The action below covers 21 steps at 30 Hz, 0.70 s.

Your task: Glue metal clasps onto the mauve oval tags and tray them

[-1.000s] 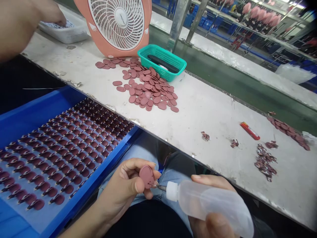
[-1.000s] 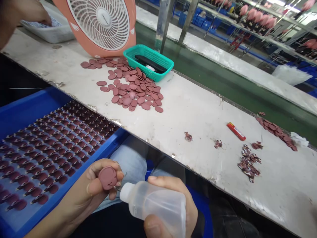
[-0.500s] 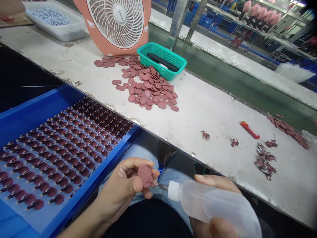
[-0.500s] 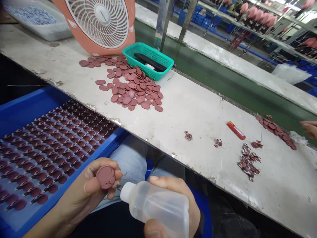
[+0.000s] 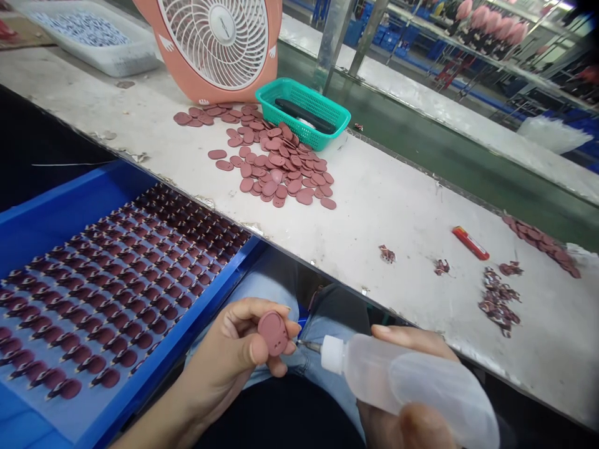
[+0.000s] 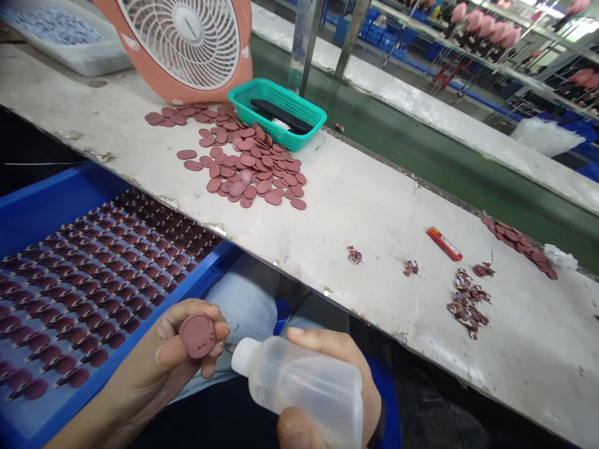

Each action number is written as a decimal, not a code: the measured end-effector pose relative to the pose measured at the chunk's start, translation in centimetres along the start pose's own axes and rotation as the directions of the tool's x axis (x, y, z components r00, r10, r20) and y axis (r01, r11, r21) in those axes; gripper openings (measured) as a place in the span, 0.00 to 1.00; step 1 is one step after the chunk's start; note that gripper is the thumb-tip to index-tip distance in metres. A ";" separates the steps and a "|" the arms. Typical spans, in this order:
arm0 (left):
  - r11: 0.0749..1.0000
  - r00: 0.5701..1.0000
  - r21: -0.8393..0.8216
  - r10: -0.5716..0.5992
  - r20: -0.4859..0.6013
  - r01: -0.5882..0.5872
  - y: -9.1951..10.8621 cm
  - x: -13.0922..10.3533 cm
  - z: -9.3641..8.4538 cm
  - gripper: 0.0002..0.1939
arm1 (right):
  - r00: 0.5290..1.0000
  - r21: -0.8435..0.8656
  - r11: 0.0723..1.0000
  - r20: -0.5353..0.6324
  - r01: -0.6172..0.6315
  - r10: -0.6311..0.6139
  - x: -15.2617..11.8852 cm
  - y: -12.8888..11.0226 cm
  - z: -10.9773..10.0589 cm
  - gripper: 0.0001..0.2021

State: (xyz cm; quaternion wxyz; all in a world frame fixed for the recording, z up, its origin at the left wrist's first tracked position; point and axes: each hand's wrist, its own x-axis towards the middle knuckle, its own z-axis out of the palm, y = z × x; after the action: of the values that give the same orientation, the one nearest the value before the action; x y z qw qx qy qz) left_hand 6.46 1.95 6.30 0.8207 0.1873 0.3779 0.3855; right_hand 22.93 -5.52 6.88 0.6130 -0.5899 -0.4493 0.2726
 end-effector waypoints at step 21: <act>1.000 0.995 0.010 0.004 -0.100 -0.003 -0.1 0.4 0.3 0.24 | 0.913 0.481 0.804 -0.015 -0.350 0.407 2.1 -0.2 0.7 0.27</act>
State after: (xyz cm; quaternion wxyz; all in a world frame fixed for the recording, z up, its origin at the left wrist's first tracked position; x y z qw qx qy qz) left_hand 6.87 2.17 6.26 0.7990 0.1725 0.4201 0.3941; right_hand 23.22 -3.37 7.50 0.6955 -0.5170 -0.2060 0.4545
